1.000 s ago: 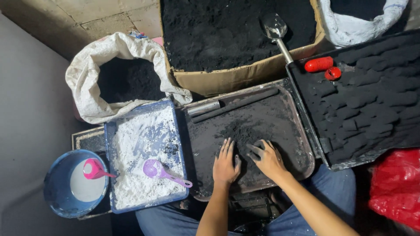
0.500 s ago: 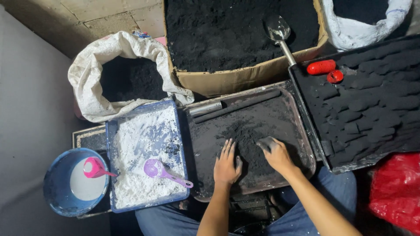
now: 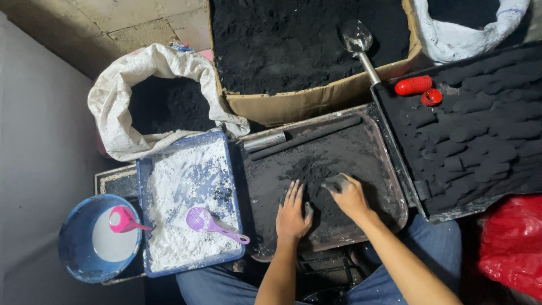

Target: Manually shaping charcoal briquettes by filling a cylindrical mold with powder, compacting it, and ejecting the finished product.

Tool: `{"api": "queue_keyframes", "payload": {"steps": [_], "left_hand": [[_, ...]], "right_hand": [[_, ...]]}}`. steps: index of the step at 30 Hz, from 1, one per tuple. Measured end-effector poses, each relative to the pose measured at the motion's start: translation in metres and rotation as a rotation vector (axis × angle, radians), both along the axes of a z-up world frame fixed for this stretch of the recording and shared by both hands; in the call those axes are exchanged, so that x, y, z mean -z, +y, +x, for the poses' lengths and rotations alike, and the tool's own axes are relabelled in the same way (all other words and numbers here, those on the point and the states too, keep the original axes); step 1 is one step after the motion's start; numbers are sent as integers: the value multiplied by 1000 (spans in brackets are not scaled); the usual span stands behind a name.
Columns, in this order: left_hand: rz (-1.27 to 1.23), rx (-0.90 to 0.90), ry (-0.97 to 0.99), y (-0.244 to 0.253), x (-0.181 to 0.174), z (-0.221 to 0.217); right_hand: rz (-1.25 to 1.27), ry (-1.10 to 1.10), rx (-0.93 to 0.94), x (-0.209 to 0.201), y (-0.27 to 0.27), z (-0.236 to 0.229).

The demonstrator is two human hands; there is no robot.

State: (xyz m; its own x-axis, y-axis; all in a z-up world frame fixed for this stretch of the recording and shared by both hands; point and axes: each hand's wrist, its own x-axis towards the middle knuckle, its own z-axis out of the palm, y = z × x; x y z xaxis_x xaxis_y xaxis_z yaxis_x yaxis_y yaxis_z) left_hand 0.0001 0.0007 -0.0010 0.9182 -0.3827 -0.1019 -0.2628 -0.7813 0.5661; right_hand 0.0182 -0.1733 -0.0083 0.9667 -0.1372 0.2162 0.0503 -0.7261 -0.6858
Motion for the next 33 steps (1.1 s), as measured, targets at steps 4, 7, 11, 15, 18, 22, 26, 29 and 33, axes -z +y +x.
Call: {"api": "queue_keyframes", "payload": {"steps": [4,7,11,15,18,22,26,29,33], "left_hand": [[-4,2,-1,0,3,-1],[-15,-5,-48,0,6,0],[-17,-13,-33,0,7,-2],[-39,-13,-38,0,6,0],[3,-14,-22,-2,6,-1],[25,-8,13,-2,5,1],[44,3,25,-4,8,2],[43,-8,30,-4,8,1],[36,-9,-1,-3,10,1]], "right_hand": [[9,58,77,-21,-12,-8],[65,183,-16,-41,-8,-17],[-15,82,-68,-42,-12,-34],[-106,426,-68,-62,-6,-46],[-242,599,-158,-62,11,-32],[-350,727,-259,-57,27,-1],[-323,608,-359,-62,39,12],[-400,510,-374,0,32,2],[-683,198,-417,68,14,3]]}}
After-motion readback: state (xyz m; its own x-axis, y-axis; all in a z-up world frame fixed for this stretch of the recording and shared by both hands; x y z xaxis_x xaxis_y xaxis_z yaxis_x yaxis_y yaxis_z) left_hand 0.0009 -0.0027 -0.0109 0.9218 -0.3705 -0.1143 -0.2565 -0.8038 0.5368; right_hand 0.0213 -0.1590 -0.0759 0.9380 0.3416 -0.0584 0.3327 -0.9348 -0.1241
